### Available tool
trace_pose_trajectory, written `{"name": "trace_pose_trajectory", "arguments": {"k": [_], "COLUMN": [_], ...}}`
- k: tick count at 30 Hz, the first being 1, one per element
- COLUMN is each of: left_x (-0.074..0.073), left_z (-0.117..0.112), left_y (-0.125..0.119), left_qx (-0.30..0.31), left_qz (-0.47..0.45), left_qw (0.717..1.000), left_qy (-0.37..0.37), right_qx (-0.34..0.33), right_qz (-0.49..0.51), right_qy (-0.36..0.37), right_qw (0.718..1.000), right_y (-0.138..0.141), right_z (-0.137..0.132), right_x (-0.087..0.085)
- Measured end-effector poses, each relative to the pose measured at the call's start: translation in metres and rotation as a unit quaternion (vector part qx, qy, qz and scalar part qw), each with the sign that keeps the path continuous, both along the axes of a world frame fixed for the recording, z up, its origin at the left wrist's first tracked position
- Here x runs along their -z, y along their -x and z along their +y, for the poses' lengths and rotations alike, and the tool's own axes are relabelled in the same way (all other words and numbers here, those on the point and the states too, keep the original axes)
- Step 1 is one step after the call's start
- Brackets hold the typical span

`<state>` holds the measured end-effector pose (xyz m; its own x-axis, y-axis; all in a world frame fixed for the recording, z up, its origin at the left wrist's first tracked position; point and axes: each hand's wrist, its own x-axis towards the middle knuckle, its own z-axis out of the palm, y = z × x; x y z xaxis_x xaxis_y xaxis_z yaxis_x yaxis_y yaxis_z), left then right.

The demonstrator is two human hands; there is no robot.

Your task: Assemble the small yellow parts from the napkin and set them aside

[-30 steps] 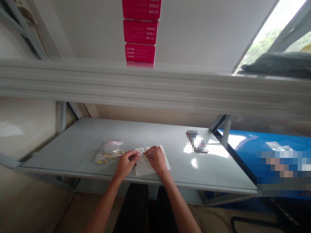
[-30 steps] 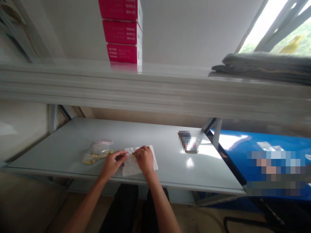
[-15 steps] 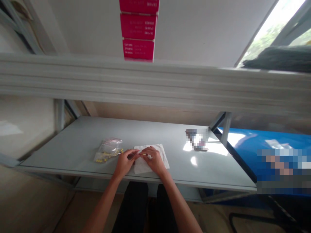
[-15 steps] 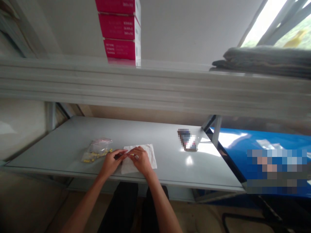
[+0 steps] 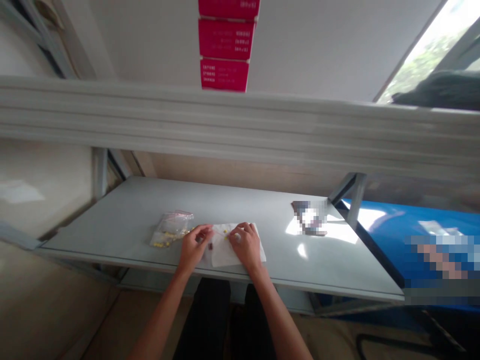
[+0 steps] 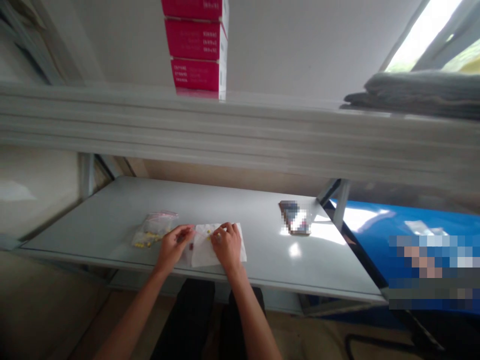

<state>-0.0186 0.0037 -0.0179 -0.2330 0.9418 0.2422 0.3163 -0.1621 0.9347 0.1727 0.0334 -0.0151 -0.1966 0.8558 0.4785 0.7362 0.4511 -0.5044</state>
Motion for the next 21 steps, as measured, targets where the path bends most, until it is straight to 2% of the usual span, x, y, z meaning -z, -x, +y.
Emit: {"name": "trace_pose_trajectory", "arguments": {"k": [3, 6, 8, 11, 14, 21], "left_x": [0.0, -0.001, -0.001, -0.003, -0.006, -0.009], "left_z": [0.0, 0.0, 0.0, -0.001, -0.002, -0.002], "left_y": [-0.002, -0.004, -0.006, -0.007, -0.006, -0.005], "left_qx": [0.015, 0.041, 0.058, 0.077, 0.085, 0.067], "left_qz": [0.036, 0.063, 0.078, 0.087, 0.08, 0.042], "left_qw": [0.999, 0.997, 0.995, 0.993, 0.993, 0.997], "left_qy": [-0.002, 0.0, -0.002, 0.003, 0.006, 0.015], "right_qx": [0.013, 0.005, -0.022, -0.102, -0.167, -0.184], "right_qz": [-0.021, 0.004, 0.054, 0.126, 0.149, 0.164], "right_qy": [-0.004, 0.002, 0.016, 0.052, 0.086, 0.108], "right_qw": [1.0, 1.0, 0.998, 0.985, 0.971, 0.963], "right_y": [0.001, 0.0, 0.0, 0.001, 0.002, 0.002], "right_z": [0.0, 0.001, -0.001, -0.006, -0.011, -0.012], "right_x": [0.001, 0.0, -0.005, -0.012, -0.016, -0.015]}}
